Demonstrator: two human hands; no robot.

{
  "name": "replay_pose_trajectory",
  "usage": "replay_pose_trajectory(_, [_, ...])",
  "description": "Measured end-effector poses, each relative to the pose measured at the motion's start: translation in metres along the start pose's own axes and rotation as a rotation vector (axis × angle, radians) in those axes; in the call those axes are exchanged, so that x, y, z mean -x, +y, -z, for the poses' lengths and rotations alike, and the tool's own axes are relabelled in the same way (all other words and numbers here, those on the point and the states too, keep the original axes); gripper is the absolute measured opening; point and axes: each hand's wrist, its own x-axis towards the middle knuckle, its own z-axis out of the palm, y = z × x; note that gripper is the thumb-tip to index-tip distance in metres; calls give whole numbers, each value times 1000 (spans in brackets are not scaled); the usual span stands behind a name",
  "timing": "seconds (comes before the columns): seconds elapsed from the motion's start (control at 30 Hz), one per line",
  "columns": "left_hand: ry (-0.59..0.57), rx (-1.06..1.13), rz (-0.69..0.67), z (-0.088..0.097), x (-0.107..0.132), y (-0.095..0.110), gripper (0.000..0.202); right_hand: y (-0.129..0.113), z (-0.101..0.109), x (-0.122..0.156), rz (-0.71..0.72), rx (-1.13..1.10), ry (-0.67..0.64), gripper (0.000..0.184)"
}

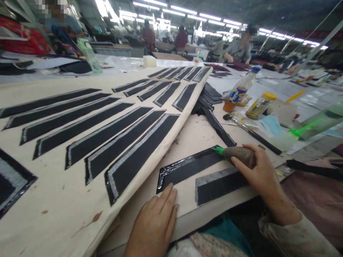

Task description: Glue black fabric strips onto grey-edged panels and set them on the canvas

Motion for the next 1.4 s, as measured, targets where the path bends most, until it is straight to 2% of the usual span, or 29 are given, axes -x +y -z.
replay_pose_trajectory(0.1, [8, 6, -1, 0, 0, 0, 32, 8, 2, -2, -12, 39, 34, 49])
replay_pose_trajectory(0.3, [-17, 28, 11, 1, 1, 0, 32, -3, -2, 2, 0, -12, -24, 48])
replay_pose_trajectory(0.53, [-12, 49, 29, 0, 0, 1, 32, 7, 0, -3, -6, 24, 23, 49])
replay_pose_trajectory(0.67, [-30, 53, 47, 1, 0, 2, 32, -15, -3, 7, -13, -48, -54, 47])
replay_pose_trajectory(0.9, [-53, 66, 71, 2, -1, 4, 32, -62, -14, 21, 73, -213, -224, 44])
replay_pose_trajectory(1.13, [-86, 103, 99, 5, -2, 6, 31, -88, -23, 25, 179, -311, -292, 43])
replay_pose_trajectory(1.4, [-114, 93, 106, 4, -2, 7, 31, -112, -25, 27, 236, -391, -357, 40])
